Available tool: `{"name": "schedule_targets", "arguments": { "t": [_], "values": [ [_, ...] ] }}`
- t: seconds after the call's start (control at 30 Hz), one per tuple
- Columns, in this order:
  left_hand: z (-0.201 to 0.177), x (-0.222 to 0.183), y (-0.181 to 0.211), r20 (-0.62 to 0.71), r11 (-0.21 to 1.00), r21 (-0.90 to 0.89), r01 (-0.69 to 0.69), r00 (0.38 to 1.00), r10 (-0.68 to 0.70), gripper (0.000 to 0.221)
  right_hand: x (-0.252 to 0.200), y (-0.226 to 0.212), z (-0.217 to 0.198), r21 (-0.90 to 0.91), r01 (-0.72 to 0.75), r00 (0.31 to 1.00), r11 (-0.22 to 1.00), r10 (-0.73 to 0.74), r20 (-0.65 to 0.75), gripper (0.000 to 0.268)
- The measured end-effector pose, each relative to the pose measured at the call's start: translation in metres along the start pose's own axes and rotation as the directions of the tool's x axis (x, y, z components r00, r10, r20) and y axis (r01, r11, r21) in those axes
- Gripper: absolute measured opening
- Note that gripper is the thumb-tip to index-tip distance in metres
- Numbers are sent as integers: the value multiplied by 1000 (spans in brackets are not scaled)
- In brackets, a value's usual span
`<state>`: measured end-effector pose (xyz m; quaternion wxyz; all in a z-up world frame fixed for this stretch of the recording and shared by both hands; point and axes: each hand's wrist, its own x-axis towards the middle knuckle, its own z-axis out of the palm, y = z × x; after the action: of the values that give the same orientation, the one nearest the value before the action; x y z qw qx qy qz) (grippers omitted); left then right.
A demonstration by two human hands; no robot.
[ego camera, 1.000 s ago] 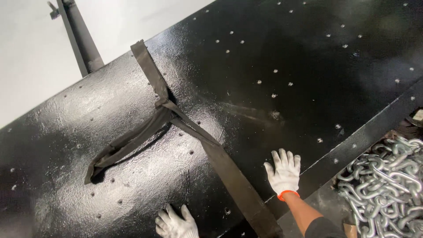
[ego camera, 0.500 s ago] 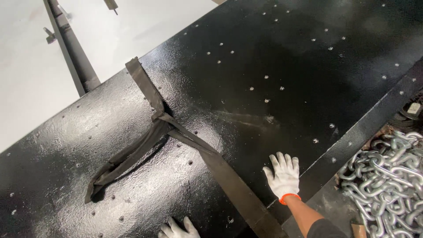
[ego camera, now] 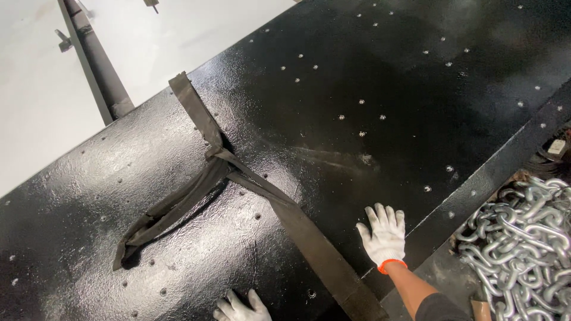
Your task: Moving a large black metal component using a strap and an overhead chain hoist on a factory floor.
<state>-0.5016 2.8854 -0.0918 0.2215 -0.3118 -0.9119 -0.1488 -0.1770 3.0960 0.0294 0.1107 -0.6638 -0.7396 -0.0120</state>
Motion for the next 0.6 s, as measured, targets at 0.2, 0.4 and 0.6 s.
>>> {"name": "schedule_targets", "arguments": {
  "t": [0.2,0.4,0.6],
  "values": [
    [-1,1,2,2,1000,8,7,1000,-7,77,1,-1,-3,0,9,1000,1000,-9,14,62],
    [7,5,-7,191,990,142,13,981,-41,73,2,1,2,8,15,1000,1000,-14,-15,62],
    [18,-4,-16,222,996,-40,73,973,-63,77,-2,2,5,8,12,1000,1000,-11,-26,62]
  ]
}}
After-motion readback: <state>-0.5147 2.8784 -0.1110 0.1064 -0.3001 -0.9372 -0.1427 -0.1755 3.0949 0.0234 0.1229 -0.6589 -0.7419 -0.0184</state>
